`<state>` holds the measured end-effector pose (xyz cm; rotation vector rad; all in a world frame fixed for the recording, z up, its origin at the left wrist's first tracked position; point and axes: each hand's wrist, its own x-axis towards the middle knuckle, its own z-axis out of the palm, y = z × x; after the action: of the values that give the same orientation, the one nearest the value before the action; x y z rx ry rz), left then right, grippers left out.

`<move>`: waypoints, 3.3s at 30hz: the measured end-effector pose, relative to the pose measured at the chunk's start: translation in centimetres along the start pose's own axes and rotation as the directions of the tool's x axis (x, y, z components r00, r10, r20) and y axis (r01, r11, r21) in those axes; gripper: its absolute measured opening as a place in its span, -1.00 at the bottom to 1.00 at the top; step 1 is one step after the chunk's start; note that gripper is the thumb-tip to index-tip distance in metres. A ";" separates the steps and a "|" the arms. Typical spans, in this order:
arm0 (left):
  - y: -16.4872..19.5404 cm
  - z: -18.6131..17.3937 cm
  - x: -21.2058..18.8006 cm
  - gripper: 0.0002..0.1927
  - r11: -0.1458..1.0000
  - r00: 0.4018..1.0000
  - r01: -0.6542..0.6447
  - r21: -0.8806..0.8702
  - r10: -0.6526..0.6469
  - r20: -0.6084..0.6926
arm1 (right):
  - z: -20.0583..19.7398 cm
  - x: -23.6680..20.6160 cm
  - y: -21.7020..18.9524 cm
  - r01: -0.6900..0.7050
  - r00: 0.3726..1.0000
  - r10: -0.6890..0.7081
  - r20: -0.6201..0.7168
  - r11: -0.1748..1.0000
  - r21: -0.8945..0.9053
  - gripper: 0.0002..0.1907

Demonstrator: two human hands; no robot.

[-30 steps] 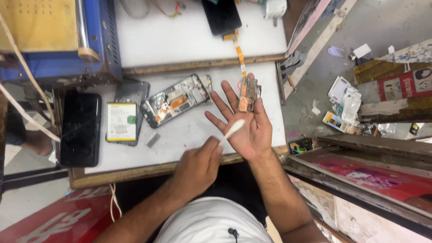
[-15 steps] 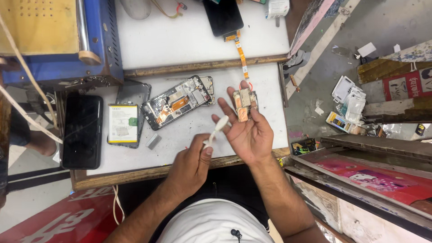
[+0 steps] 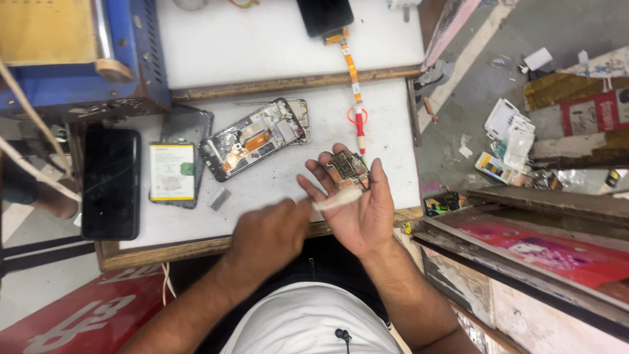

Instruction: The person cleans a smartphone motherboard with a cotton swab, then reattaches a small component and places the motherboard back into the phone chassis. The work is performed on a cluttered workbench with tools and phone parts visible.

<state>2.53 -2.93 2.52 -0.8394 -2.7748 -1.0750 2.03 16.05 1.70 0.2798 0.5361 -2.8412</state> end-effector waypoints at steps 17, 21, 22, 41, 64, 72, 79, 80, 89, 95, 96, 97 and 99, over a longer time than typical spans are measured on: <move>1.2 1.4 -0.2 -0.86 0.992 0.993 0.119 -0.033 -0.119 -0.021 | 0.8 0.1 0.2 0.033 0.998 -0.034 0.045 0.999 0.022 -0.41; 1.5 1.4 0.3 -0.85 0.974 0.969 0.221 -0.047 -0.225 -0.099 | 0.9 0.0 0.3 0.047 0.998 -0.047 0.047 0.999 0.005 -0.41; 1.9 1.7 0.3 -0.85 0.966 0.967 0.252 -0.064 -0.254 -0.035 | 0.9 0.0 0.3 0.057 0.997 -0.057 0.056 0.998 0.001 -0.41; 5.0 3.2 1.3 -0.72 0.915 0.932 0.362 -0.181 -0.350 0.096 | -0.1 0.4 0.8 0.261 0.965 -0.222 0.142 0.871 -0.416 -0.33; 0.7 -1.4 1.0 -0.82 0.988 0.991 0.135 0.072 -0.135 0.004 | -0.4 0.8 0.3 -0.035 0.998 0.035 0.061 0.999 -0.004 -0.33; -0.8 -2.1 0.5 -0.80 0.956 0.956 0.190 0.226 -0.232 0.177 | -0.6 1.1 -1.0 0.008 0.998 -0.008 0.067 1.000 -0.014 -0.34; -3.9 -8.5 1.9 -0.82 0.904 0.876 0.405 -0.139 -0.427 -0.224 | -2.4 2.2 -1.5 0.017 1.000 -0.018 -0.013 0.998 -0.065 -0.35; -4.2 -8.9 2.9 -0.80 0.904 0.864 0.406 -0.133 -0.427 -0.265 | -2.7 2.6 -1.2 0.010 1.000 -0.011 -0.009 0.998 -0.067 -0.35; -9.1 -12.2 13.5 -0.74 0.903 0.822 0.419 0.095 -0.333 -0.462 | -5.3 2.4 -0.3 -0.021 1.000 0.021 -0.002 0.998 -0.058 -0.37; -10.9 -16.2 16.9 -0.83 0.764 0.933 0.238 0.599 -0.009 -0.360 | -5.4 2.4 -0.2 -0.041 0.998 0.038 -0.054 0.997 -0.060 -0.37; -10.8 -16.6 16.7 -0.71 0.742 0.946 0.253 0.621 -0.054 -0.320 | -5.4 2.3 -0.2 -0.043 0.998 0.041 -0.045 0.997 -0.056 -0.37; -10.9 -17.3 16.3 -0.59 0.718 0.955 0.263 0.645 -0.100 -0.278 | -5.4 2.2 -0.2 -0.045 0.998 0.043 -0.038 0.998 -0.052 -0.37; -11.0 -18.0 16.2 -0.50 0.685 0.966 0.253 0.683 -0.142 -0.216 | -5.3 2.2 -0.2 -0.042 0.999 0.041 -0.026 0.998 -0.050 -0.37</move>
<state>-19.40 -13.49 13.27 -0.3343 -2.8119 0.0064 0.66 17.78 -3.56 0.3139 0.5989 -2.7829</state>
